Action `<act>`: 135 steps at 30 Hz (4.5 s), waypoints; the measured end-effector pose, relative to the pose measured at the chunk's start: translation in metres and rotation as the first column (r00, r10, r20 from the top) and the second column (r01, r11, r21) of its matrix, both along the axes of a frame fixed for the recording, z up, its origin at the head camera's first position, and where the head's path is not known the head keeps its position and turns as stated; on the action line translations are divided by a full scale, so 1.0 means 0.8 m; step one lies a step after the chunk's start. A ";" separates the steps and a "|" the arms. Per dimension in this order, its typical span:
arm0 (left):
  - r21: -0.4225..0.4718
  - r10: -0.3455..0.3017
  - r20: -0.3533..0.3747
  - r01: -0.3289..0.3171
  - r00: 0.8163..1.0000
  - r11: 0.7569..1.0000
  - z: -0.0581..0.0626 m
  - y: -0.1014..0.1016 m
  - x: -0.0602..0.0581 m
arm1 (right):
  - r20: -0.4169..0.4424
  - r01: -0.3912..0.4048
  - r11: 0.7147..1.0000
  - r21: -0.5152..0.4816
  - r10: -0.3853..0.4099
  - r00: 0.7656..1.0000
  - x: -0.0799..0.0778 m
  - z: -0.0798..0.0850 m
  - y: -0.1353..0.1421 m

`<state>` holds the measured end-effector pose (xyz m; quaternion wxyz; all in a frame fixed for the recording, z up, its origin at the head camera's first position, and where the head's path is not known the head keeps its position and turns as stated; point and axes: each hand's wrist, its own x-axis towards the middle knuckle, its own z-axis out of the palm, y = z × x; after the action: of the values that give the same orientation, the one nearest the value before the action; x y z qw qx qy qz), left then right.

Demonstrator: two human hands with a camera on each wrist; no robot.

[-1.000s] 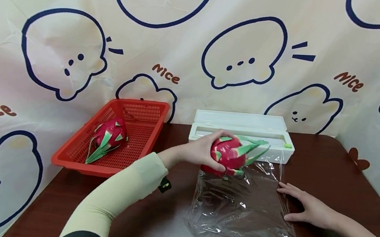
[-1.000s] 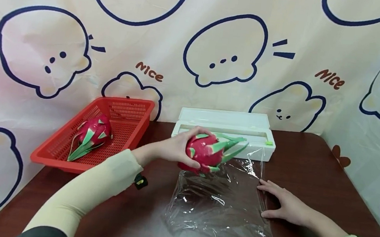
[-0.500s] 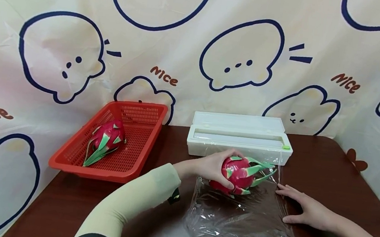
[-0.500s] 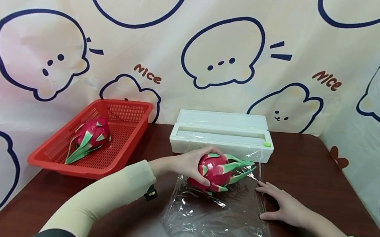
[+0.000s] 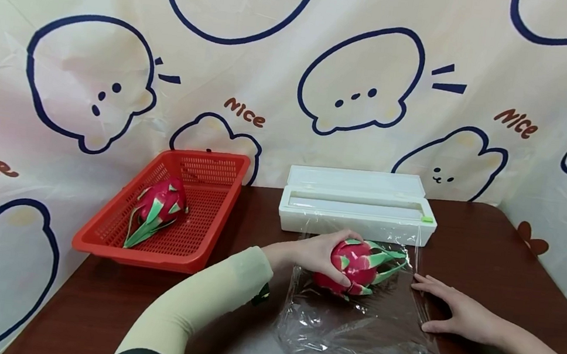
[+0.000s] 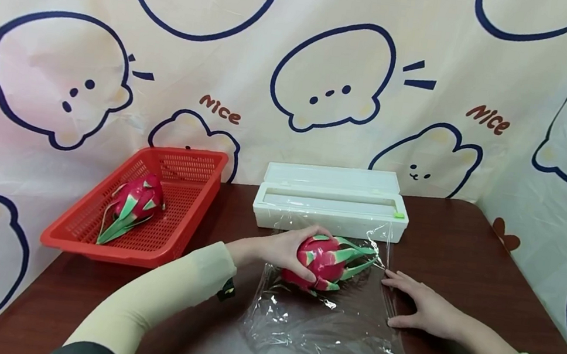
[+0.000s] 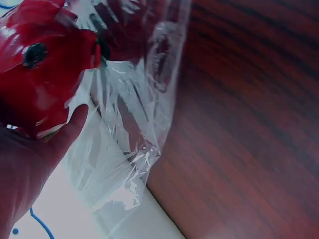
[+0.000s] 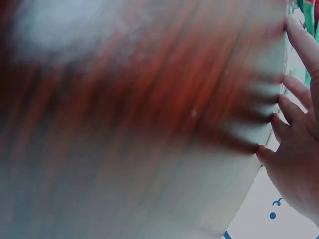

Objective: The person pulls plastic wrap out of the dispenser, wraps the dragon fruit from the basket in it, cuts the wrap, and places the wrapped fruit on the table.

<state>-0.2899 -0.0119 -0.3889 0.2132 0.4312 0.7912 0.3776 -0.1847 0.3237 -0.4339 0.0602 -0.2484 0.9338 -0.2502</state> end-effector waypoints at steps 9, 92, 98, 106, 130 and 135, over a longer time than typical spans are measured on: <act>-0.057 -0.044 -0.177 0.034 0.983 0.998 0.004 0.013 0.008 | -0.023 -0.013 1.000 0.014 0.013 1.000 0.005 0.006 0.006; -0.038 -0.090 -0.356 0.081 0.930 0.996 -0.013 -0.158 0.103 | 0.042 -0.239 0.930 -0.278 0.261 0.965 0.065 0.019 -0.016; 0.011 -0.065 -0.351 0.074 0.934 0.997 -0.005 -0.159 0.100 | -0.063 -0.297 0.940 -0.169 0.291 0.955 0.064 0.007 -0.025; 0.055 -0.052 -0.422 0.082 0.905 0.995 0.001 -0.160 0.106 | -0.037 -0.233 0.946 -0.225 0.231 0.972 0.063 0.021 -0.015; 0.279 0.190 -0.096 -0.157 0.977 0.947 -0.002 -0.122 0.086 | -0.360 -0.099 0.980 -0.174 0.030 0.932 0.041 0.092 -0.031; 0.362 0.154 -0.259 -0.052 0.953 0.931 0.006 -0.119 0.088 | -0.381 -0.126 0.977 -0.170 0.053 0.923 0.040 0.093 -0.031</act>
<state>-0.2195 -0.1073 -0.3840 -0.0029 0.4693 0.7550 0.4580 -0.1527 0.2986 -0.3594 -0.1317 -0.3387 0.8873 -0.2840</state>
